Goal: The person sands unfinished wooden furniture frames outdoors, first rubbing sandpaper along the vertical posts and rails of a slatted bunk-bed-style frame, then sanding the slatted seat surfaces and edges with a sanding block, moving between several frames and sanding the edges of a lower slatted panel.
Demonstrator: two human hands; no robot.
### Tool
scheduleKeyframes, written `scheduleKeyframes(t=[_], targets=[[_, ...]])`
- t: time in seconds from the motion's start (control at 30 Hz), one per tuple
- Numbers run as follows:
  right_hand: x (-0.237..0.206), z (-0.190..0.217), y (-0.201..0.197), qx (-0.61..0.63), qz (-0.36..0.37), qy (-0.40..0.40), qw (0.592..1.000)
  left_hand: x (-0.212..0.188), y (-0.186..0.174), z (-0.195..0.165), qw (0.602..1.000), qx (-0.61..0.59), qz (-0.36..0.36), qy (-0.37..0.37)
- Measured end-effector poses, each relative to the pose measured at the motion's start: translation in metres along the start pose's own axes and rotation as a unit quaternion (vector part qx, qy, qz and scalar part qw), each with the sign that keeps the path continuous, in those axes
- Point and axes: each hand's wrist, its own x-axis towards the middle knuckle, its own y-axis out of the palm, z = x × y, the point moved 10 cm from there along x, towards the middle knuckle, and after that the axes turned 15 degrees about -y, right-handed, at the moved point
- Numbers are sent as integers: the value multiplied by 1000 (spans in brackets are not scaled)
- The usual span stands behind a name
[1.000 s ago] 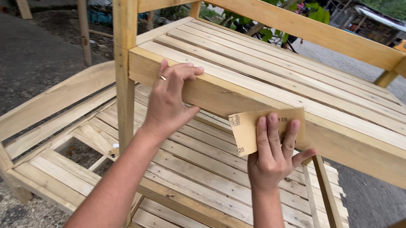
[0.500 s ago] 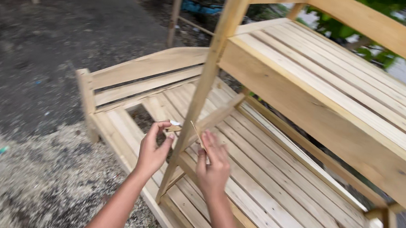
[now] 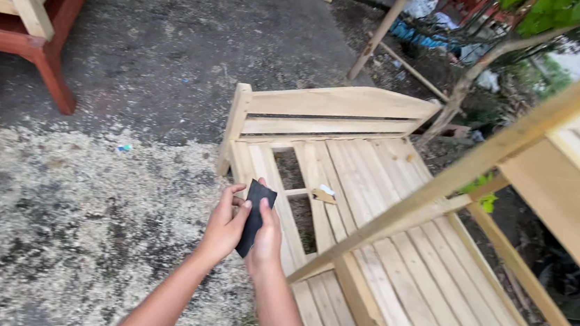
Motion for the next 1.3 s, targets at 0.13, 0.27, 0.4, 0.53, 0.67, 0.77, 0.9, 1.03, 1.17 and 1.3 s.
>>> scheduleKeyframes(t=[0.13,0.27,0.4,0.53,0.67,0.77,0.9,1.03,1.17,1.3], targets=[[28,-31,37,48,19,26,998,41,-30,8,999,-11,-8,-50],[61,-46,65,106,42,3,993,83,-54,-6,999,-20,-12,-45],[100,-61,61,88,-14,-9,996,127,-56,-33,999,18,-16,33],[155,-77,49,139,-71,-32,987,184,-35,-33,998,41,4,56],[237,-100,46,176,-48,-42,982,243,-10,-36,988,68,8,137],[300,-126,37,174,-69,-15,982,307,2,-39,982,146,-12,118],[373,-155,25,215,-116,6,970,387,7,-36,978,208,-2,37],[433,-172,16,192,-139,2,972,461,13,-39,985,161,28,49],[485,-194,-4,173,-240,28,955,545,29,-23,985,149,63,58],[542,-193,-8,171,-229,-62,956,615,68,0,978,98,175,56]])
